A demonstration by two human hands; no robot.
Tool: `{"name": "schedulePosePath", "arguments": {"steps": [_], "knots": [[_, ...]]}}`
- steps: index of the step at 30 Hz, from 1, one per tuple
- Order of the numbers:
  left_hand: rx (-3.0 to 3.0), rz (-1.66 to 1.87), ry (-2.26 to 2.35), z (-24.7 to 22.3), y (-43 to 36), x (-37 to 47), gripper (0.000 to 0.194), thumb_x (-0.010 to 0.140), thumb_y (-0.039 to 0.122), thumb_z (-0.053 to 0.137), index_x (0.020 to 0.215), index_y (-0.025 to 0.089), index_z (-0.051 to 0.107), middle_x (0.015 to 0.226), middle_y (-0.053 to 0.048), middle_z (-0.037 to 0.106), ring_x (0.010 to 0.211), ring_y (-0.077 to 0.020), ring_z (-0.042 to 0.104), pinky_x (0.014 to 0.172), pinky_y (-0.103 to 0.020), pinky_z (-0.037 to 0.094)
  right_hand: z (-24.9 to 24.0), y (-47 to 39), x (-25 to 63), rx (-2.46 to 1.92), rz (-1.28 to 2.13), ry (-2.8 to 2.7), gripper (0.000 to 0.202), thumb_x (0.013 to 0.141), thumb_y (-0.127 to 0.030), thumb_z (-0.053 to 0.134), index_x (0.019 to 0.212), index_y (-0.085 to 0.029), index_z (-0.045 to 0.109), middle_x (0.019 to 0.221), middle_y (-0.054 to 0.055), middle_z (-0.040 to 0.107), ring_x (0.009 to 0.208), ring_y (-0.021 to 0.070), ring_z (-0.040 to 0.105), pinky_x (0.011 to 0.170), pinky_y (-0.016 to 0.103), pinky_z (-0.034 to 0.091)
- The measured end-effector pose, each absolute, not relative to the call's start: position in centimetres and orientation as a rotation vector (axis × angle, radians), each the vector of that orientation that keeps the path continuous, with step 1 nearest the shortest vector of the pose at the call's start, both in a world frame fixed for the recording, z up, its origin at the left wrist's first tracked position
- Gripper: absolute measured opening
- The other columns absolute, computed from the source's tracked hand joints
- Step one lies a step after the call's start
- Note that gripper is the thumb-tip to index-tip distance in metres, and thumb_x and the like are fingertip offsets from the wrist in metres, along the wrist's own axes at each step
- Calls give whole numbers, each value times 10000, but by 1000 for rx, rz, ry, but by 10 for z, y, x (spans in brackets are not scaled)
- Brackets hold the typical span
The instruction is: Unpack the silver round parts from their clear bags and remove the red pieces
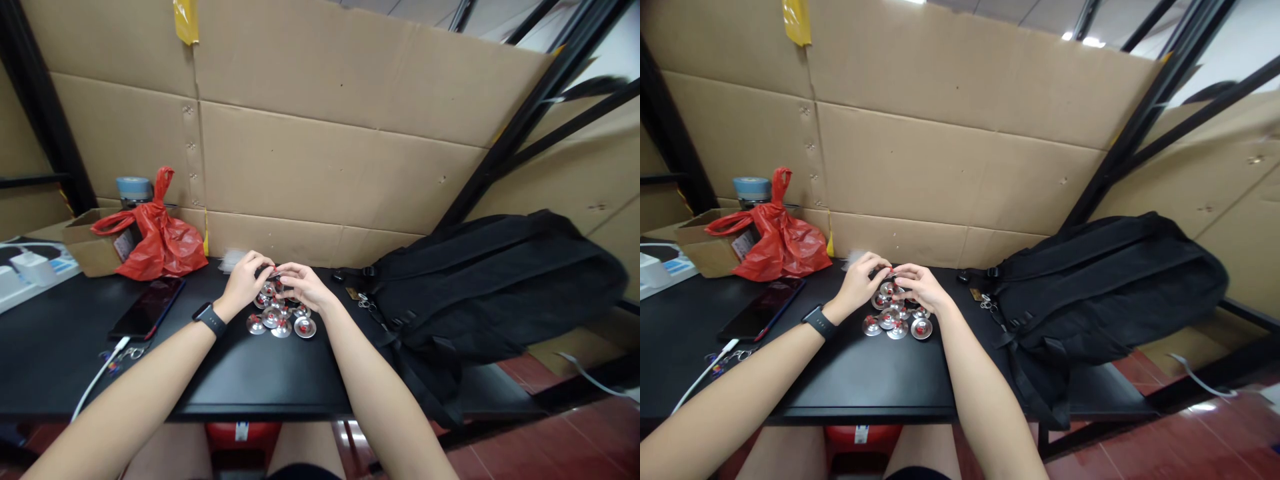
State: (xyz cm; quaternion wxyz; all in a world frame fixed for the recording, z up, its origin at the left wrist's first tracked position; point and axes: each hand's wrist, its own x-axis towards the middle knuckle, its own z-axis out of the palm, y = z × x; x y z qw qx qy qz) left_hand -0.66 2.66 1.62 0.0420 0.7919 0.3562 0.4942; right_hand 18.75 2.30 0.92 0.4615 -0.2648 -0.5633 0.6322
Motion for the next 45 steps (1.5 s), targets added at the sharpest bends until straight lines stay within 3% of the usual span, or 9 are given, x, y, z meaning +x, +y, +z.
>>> {"name": "schedulePosePath", "arguments": {"steps": [9,13,20,24,31,39,45], "knots": [[2370,1533,1175,15,28,-7,101,906,207,543,959,189,627,904,-35,639,863,-180,611,807,-315,487,11,26,189,-672,1595,-1293,297,708,-302,828,956,-177,720,927,56,737,802,210,715,651,353,640],[2329,1593,1160,18,24,-6,39,867,181,564,867,181,603,819,-15,611,778,-162,584,749,-296,476,7,32,190,-689,1616,-1140,295,722,-309,825,956,-166,716,930,78,748,816,218,729,691,330,631],[2548,1449,1033,9,23,0,155,909,262,600,988,194,715,912,-44,604,882,-182,599,821,-318,489,3,36,186,-663,1637,-1037,293,701,-275,845,933,-169,700,923,60,751,791,198,724,750,351,624],[2536,1409,1112,4,25,2,125,922,244,587,939,191,698,906,-40,597,868,-180,602,808,-312,494,2,34,180,-676,1624,-1050,279,722,-253,832,942,-153,692,952,81,751,813,213,725,777,393,622],[2502,1355,1216,3,28,1,97,932,214,549,937,177,638,940,-50,577,890,-198,596,819,-329,488,1,37,178,-696,1533,-945,173,754,-229,801,857,-172,673,881,58,750,788,205,726,735,355,629],[2505,1308,1177,3,32,-3,122,948,241,508,960,175,610,963,-61,558,884,-200,586,797,-334,489,1,37,180,-693,1516,-888,181,715,-198,814,837,-166,685,865,49,743,796,214,721,761,383,629],[2528,1280,1218,3,38,-9,131,949,251,497,970,183,607,960,-58,565,887,-199,585,818,-339,484,1,42,187,-714,1469,-906,189,721,-253,814,841,-186,682,883,47,737,856,219,721,821,399,614]]}}
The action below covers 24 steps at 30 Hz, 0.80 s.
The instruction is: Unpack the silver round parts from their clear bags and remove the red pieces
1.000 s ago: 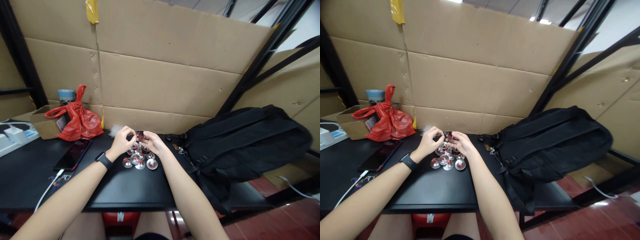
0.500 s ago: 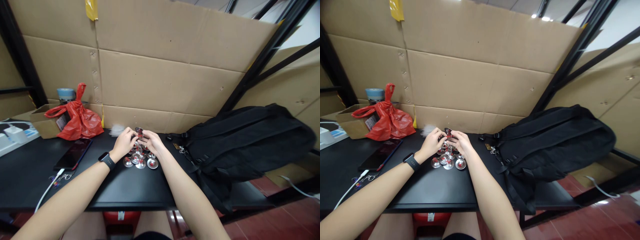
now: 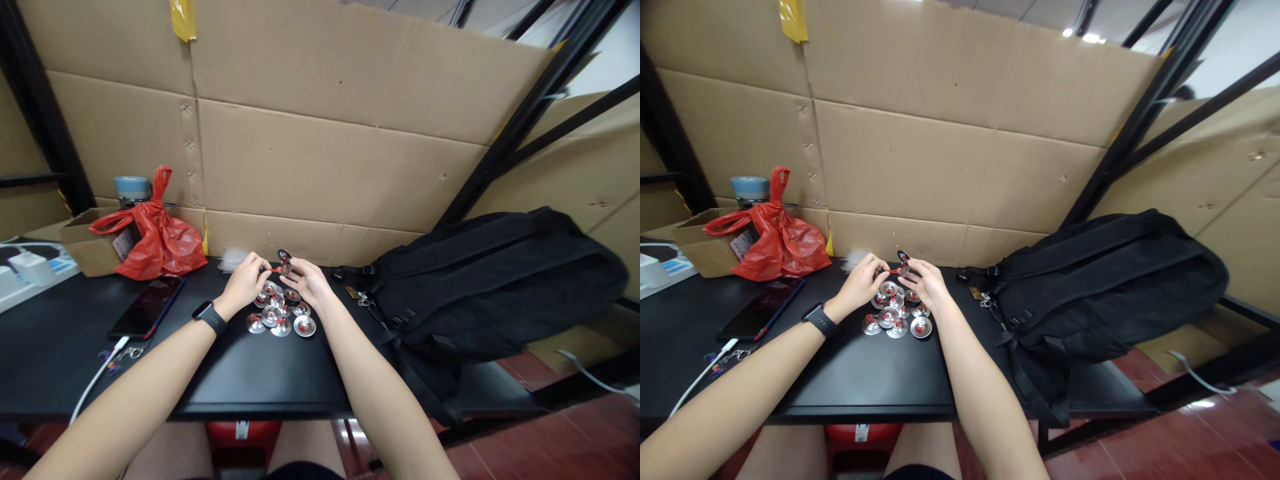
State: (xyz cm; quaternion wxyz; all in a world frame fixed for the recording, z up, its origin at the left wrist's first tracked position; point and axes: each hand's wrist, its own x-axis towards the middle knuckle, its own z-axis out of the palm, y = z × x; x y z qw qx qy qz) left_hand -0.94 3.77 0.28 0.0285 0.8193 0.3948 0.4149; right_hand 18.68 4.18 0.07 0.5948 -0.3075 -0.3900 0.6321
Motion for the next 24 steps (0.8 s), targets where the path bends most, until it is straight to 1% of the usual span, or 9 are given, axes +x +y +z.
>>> {"name": "schedulePosePath", "arguments": {"steps": [4,7,10,12,15,18,21,22,24], "knots": [[2566,1146,1342,0,47,-20,131,937,262,508,958,194,618,992,-62,580,887,-202,595,812,-335,485,-2,50,203,-917,1268,-1061,179,745,-291,764,877,-185,702,900,57,724,841,220,716,771,401,617],[2551,1042,1466,-4,57,-32,132,922,269,517,951,200,627,1010,-67,594,922,-213,605,827,-333,486,-8,56,222,-1325,838,-1332,135,712,-235,738,837,-185,723,868,64,724,809,214,697,723,358,593],[2520,883,1593,-9,67,-45,138,900,276,525,940,204,635,1040,-74,613,952,-228,618,827,-338,489,-17,61,239,-1715,384,-1609,82,659,-183,744,737,-198,724,848,70,733,860,226,689,777,326,537],[2514,752,1654,-11,73,-53,138,876,284,541,922,209,647,1053,-77,630,953,-236,627,816,-337,489,-21,62,247,-1877,264,-1735,63,665,-192,736,721,-217,722,856,62,738,860,219,689,760,302,507],[2519,523,1685,-12,78,-62,129,830,290,570,861,223,676,1022,-68,669,918,-235,644,782,-320,489,-23,64,252,-1948,248,-1831,61,675,-214,730,729,-237,715,858,36,740,842,203,687,725,280,476],[2514,375,1678,-14,79,-68,97,776,296,615,776,236,691,949,-51,693,848,-220,656,734,-297,485,-26,66,250,-1922,199,-1867,225,674,-246,743,896,-252,712,987,29,738,965,226,664,800,311,460],[2518,419,1690,-16,80,-69,135,735,319,658,845,246,687,979,-51,692,863,-222,656,716,-287,486,-31,68,243,-1866,163,-1905,450,753,-272,693,1198,-286,630,1237,56,674,1152,265,591,894,392,429],[2527,458,1684,-17,80,-69,178,727,327,668,886,251,682,1001,-51,689,877,-223,655,713,-282,487,-32,69,240,-1852,169,-1918,456,794,-271,658,1246,-299,608,1276,64,656,1184,274,572,915,420,413],[2551,519,1652,-17,78,-67,217,719,339,680,920,257,680,1008,-52,689,875,-217,653,702,-272,485,-34,70,236,-1858,163,-1935,375,862,-254,586,1229,-311,634,1261,74,669,1192,285,566,943,463,379]]}}
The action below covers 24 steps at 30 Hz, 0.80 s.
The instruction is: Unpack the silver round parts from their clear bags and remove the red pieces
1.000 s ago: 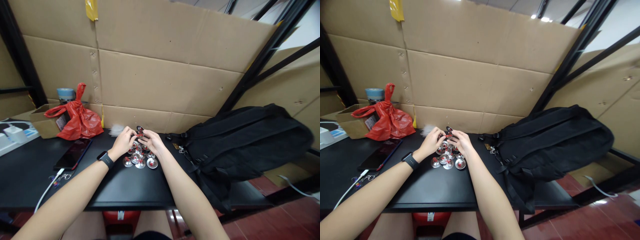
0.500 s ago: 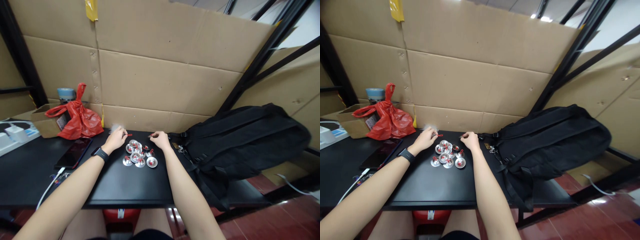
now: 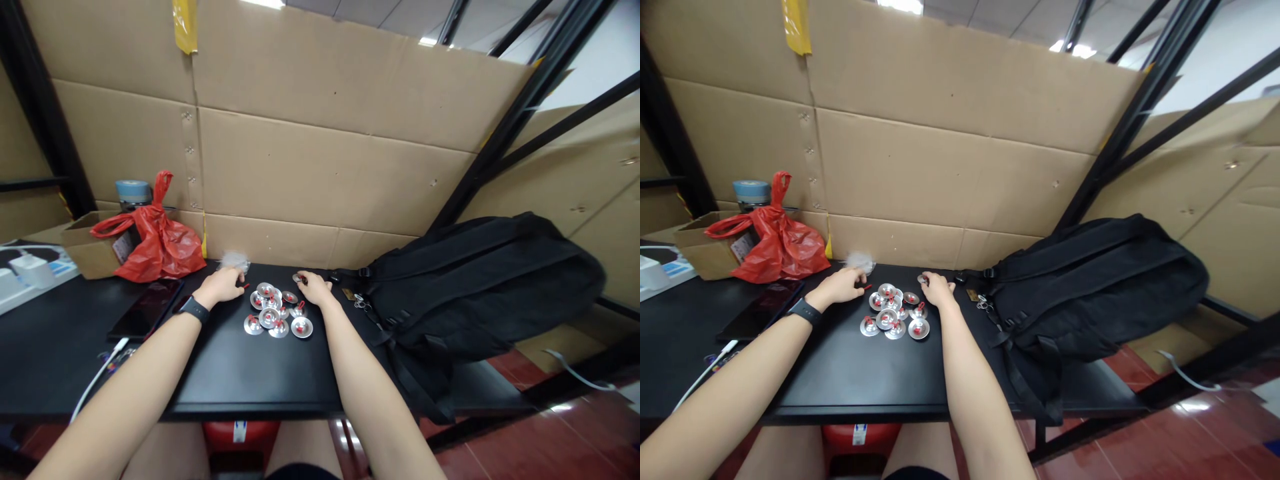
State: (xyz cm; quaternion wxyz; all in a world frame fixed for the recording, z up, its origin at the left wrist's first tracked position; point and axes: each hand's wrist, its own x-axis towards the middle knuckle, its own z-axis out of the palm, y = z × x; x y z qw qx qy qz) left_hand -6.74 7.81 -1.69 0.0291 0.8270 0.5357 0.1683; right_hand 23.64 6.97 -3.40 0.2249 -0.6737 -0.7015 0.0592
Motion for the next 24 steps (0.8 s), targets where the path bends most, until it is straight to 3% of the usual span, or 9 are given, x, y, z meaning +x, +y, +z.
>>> {"name": "schedulePosePath", "arguments": {"steps": [6,10,14,18,24], "knots": [[2572,439,1738,-8,66,-63,91,762,286,629,707,231,677,844,-68,702,738,-217,647,654,-288,458,-30,71,231,-1998,42,-1814,154,879,-241,602,896,-250,754,966,97,750,1069,268,625,985,461,319],[2622,624,1670,-1,59,-57,75,796,282,617,780,228,668,882,-66,705,782,-207,645,674,-276,458,-27,70,229,-1858,139,-1730,124,838,-251,641,769,-215,737,891,94,747,1014,258,643,969,426,361],[2638,860,1351,2,55,-43,176,895,282,512,876,215,674,920,-61,698,829,-193,641,743,-282,477,-24,67,216,-1446,465,-1693,155,815,-318,629,783,-197,719,859,54,747,856,207,678,821,319,481],[2580,1034,1077,2,50,-27,193,901,288,541,1007,186,665,979,-69,680,819,-179,635,770,-294,492,-17,56,191,-1082,864,-1561,247,772,-420,679,832,-182,703,754,30,715,746,193,681,670,278,508],[2512,1187,1063,5,42,-17,123,909,268,543,880,185,629,891,-48,666,828,-186,625,763,-300,483,-9,40,171,-904,1088,-1490,280,735,-459,746,817,-201,676,788,20,705,720,171,677,621,256,521]]}}
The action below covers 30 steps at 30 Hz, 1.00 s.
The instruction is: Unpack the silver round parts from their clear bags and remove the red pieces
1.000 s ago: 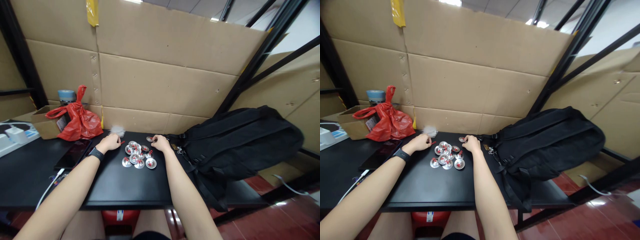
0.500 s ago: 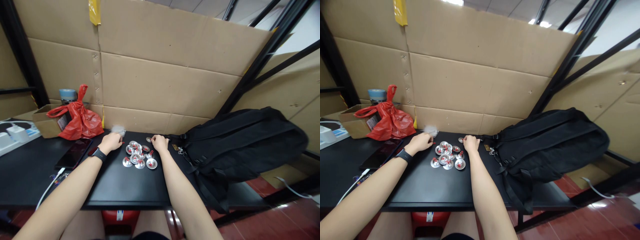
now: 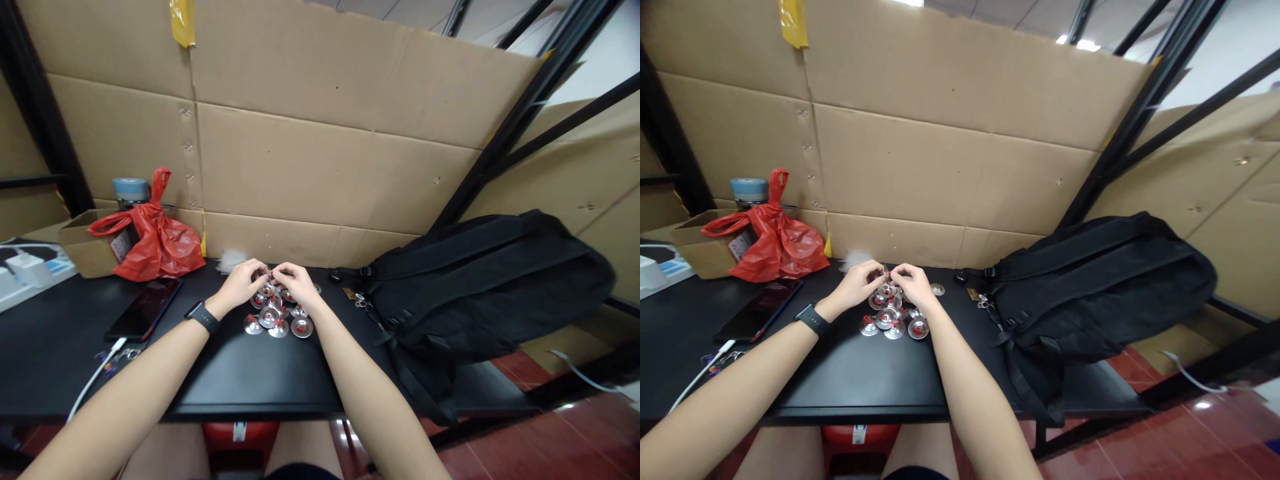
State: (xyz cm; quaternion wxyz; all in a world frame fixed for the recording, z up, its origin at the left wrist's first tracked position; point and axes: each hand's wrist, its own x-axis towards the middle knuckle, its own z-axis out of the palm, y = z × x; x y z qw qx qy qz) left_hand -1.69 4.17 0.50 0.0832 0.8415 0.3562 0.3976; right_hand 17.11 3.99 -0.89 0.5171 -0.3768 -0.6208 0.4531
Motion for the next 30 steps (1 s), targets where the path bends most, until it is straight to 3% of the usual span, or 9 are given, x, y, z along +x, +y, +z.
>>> {"name": "schedulePosePath", "arguments": {"steps": [4,9,14,17,24,30], "knots": [[2573,1179,1030,6,37,-14,132,921,259,530,904,185,639,887,-52,664,816,-188,623,759,-306,474,-5,34,168,-836,1095,-1495,339,695,-434,790,909,-206,660,955,32,712,746,152,678,662,254,543],[2627,1130,1060,9,38,-17,129,910,255,530,915,193,643,900,-56,662,799,-188,622,741,-303,476,-4,39,175,-864,1064,-1501,393,666,-394,800,966,-210,626,972,47,723,789,169,696,717,277,548],[2621,974,1508,10,56,-50,117,856,280,573,851,215,670,897,-61,693,804,-214,637,712,-296,464,-12,57,221,-1340,460,-1635,245,696,-340,754,882,-211,659,945,47,729,801,180,680,794,312,521],[2567,749,1662,3,68,-71,71,782,254,617,765,223,678,826,-51,710,759,-210,649,664,-274,448,-22,63,251,-1694,310,-1683,169,685,-244,746,840,-223,682,909,50,740,878,201,683,819,311,501],[2477,629,1550,-12,80,-82,207,752,437,671,743,234,713,751,-23,729,691,-178,662,627,-235,452,-26,63,265,-1733,364,-1767,154,684,-215,764,834,-201,733,877,75,754,860,224,697,814,323,508],[2556,576,1410,-13,81,-78,106,771,284,649,757,243,746,768,-20,746,714,-180,679,650,-237,453,-14,57,249,-1300,728,-2055,402,624,-319,836,1000,-200,759,981,55,758,896,205,671,794,306,525]]}}
